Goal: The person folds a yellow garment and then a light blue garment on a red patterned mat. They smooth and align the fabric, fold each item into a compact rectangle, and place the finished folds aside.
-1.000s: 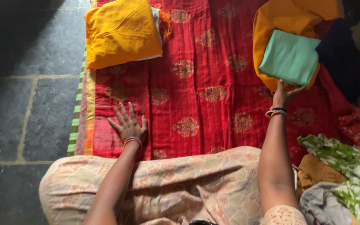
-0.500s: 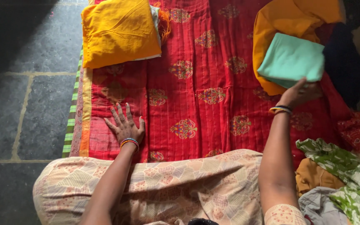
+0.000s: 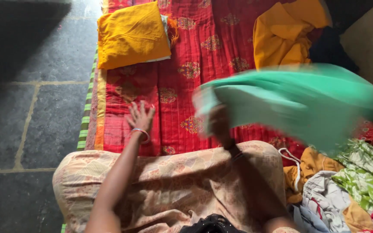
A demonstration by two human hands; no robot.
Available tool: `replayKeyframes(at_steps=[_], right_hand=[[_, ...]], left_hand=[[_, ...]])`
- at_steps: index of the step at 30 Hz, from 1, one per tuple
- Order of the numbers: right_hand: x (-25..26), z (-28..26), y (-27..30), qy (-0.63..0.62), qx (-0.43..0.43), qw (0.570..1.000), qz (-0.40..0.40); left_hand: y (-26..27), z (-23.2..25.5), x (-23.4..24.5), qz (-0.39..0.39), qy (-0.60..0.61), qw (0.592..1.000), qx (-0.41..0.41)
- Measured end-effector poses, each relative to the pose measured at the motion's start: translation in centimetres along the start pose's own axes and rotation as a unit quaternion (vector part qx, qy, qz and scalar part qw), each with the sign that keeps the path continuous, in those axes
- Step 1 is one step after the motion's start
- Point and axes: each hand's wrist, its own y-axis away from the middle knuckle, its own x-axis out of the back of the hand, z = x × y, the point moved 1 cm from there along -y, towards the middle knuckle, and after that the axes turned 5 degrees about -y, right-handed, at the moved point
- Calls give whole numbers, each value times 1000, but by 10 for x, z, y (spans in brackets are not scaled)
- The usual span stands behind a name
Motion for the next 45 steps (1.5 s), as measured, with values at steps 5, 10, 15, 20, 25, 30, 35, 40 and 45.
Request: replayKeyframes(at_steps=[5,10,15,20,25,30,35,40,45], right_hand=[[39,-134,-25,-426,222,856,-189],[31,-113,-39,-374,49,884,-275],[-24,-66,-9,-431,-177,844,-267],[-66,-53,11,-527,-205,783,-257],[-66,-63,21,-451,-190,809,-325],[-54,-69,33,-380,-157,862,-298],[-57,-70,41,-345,-147,884,-281],[-67,-77,44,-327,-136,895,-272],[-74,-97,53,-320,-121,900,-270]], left_hand=[[-21,-35,13,-235,552,798,56],[-7,-60,7,-167,593,785,62],[16,-15,-8,-44,453,890,-6],[66,47,50,-249,394,885,-17],[110,99,131,-274,161,946,-70],[131,121,150,-252,30,951,-177],[140,116,116,-91,-96,900,-414],[126,93,92,-235,42,881,-409],[132,102,109,-299,81,860,-405]])
